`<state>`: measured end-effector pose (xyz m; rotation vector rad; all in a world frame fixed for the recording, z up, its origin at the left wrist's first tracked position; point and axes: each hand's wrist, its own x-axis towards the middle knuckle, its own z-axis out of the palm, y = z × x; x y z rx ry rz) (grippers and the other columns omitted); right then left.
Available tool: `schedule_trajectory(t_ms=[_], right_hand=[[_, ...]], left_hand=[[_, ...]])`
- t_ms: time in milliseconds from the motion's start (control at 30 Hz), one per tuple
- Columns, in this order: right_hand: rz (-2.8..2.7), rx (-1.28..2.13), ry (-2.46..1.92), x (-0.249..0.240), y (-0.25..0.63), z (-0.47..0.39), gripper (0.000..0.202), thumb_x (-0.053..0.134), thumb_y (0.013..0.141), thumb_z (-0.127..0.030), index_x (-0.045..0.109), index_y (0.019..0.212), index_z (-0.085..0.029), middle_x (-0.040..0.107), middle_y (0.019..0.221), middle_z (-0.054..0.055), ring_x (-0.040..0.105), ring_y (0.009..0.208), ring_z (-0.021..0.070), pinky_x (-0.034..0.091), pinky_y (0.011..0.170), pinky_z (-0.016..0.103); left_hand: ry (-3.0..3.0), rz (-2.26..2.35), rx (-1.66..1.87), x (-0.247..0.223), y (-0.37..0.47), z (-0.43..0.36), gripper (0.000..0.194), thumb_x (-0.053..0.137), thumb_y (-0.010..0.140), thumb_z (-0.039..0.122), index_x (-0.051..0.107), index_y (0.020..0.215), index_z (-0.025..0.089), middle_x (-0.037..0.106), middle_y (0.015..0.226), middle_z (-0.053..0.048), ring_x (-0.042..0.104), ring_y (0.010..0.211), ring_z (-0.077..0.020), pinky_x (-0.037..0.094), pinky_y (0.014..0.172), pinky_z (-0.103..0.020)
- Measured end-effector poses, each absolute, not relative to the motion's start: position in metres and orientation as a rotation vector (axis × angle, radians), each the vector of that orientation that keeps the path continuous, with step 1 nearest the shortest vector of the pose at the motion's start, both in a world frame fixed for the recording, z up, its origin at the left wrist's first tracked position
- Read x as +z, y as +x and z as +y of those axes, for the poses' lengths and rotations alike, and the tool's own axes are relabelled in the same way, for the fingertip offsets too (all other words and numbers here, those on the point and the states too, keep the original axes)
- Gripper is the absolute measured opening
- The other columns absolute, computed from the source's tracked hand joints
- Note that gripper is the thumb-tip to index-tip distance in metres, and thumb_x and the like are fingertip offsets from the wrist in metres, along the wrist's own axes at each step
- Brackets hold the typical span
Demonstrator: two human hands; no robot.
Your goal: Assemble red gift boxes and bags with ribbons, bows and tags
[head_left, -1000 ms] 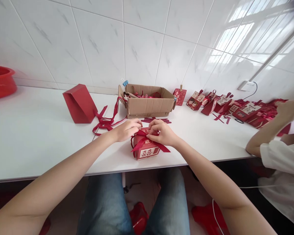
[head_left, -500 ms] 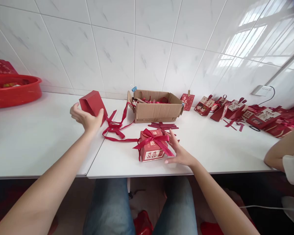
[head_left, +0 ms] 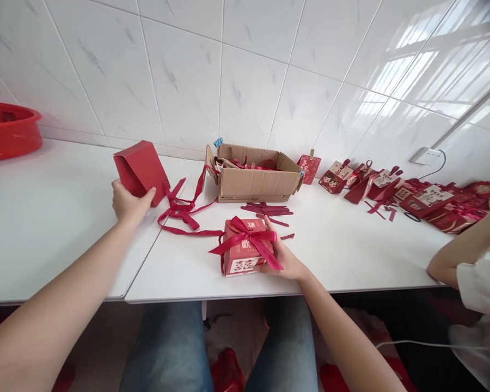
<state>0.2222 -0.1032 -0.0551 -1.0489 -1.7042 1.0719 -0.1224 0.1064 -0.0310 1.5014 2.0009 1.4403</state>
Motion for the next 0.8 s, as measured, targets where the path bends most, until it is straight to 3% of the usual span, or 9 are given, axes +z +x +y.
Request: schedule_trajectory(t_ms=[133, 333, 433, 567, 600, 667, 800], right_hand=[[-1.693, 1.053, -1.135, -0.055, 0.221, -0.121, 0.130, 0.084, 0.060, -0.040, -0.010, 0.150, -0.034, 0.014, 0.159, 0.009, 0.029, 0.142, 0.0305, 0.042, 0.108, 0.043], [-1.609, 1.130, -1.231, -0.057, 0.277, -0.179, 0.126, 0.080, 0.065, -0.031, -0.014, 0.149, -0.035, 0.034, 0.152, 0.010, 0.046, 0.132, 0.0310, 0.046, 0.103, 0.047], [-1.481, 0.890, -1.495, -0.059, 0.329, -0.198, 0.126, 0.080, 0.063, -0.033, -0.012, 0.148, -0.039, 0.030, 0.154, 0.009, 0.046, 0.133, 0.0319, 0.042, 0.106, 0.051], [-1.018, 0.517, -1.840, -0.063, 0.376, -0.188, 0.138, 0.080, 0.057, -0.047, -0.022, 0.147, -0.027, 0.031, 0.151, 0.017, 0.043, 0.133, 0.0360, 0.040, 0.105, 0.057], [-0.905, 0.415, -1.887, -0.065, 0.380, -0.180, 0.141, 0.079, 0.055, -0.050, -0.025, 0.146, -0.026, 0.022, 0.155, 0.018, 0.040, 0.135, 0.0359, 0.039, 0.106, 0.055], [-0.823, 0.234, -2.002, -0.070, 0.381, -0.163, 0.139, 0.077, 0.054, -0.055, -0.018, 0.149, -0.020, 0.007, 0.158, 0.020, 0.025, 0.143, 0.0358, 0.029, 0.113, 0.052], [-0.832, 0.046, -2.117, -0.083, 0.376, -0.148, 0.120, 0.068, 0.060, -0.053, 0.004, 0.150, -0.006, 0.005, 0.156, 0.025, 0.007, 0.146, 0.0372, 0.015, 0.117, 0.051]], left_hand=[[1.476, 1.981, 1.461, -0.033, -0.124, 0.107, 0.072, 0.076, 0.065, 0.041, 0.036, 0.121, 0.019, 0.056, 0.128, -0.007, 0.056, 0.115, -0.0269, 0.047, 0.098, -0.045], [1.499, 2.015, 1.465, -0.037, -0.124, 0.109, 0.074, 0.073, 0.065, 0.043, 0.036, 0.124, 0.018, 0.057, 0.128, -0.008, 0.057, 0.114, -0.0271, 0.048, 0.097, -0.045], [1.483, 2.018, 1.490, -0.037, -0.123, 0.110, 0.074, 0.074, 0.065, 0.042, 0.038, 0.124, 0.019, 0.058, 0.128, -0.009, 0.057, 0.114, -0.0276, 0.048, 0.098, -0.045], [1.451, 2.026, 1.523, -0.034, -0.120, 0.109, 0.073, 0.076, 0.062, 0.038, 0.040, 0.124, 0.020, 0.058, 0.128, -0.007, 0.058, 0.114, -0.0271, 0.049, 0.098, -0.046], [1.452, 2.022, 1.525, -0.034, -0.120, 0.109, 0.074, 0.077, 0.062, 0.037, 0.041, 0.124, 0.020, 0.058, 0.128, -0.007, 0.058, 0.115, -0.0271, 0.049, 0.098, -0.046], [1.452, 2.007, 1.535, -0.034, -0.119, 0.108, 0.074, 0.078, 0.062, 0.036, 0.041, 0.124, 0.020, 0.058, 0.128, -0.006, 0.058, 0.115, -0.0271, 0.049, 0.098, -0.047], [1.414, 1.963, 1.609, -0.034, -0.117, 0.107, 0.071, 0.079, 0.060, 0.030, 0.043, 0.120, 0.019, 0.060, 0.125, -0.007, 0.060, 0.110, -0.0254, 0.050, 0.096, -0.045]])
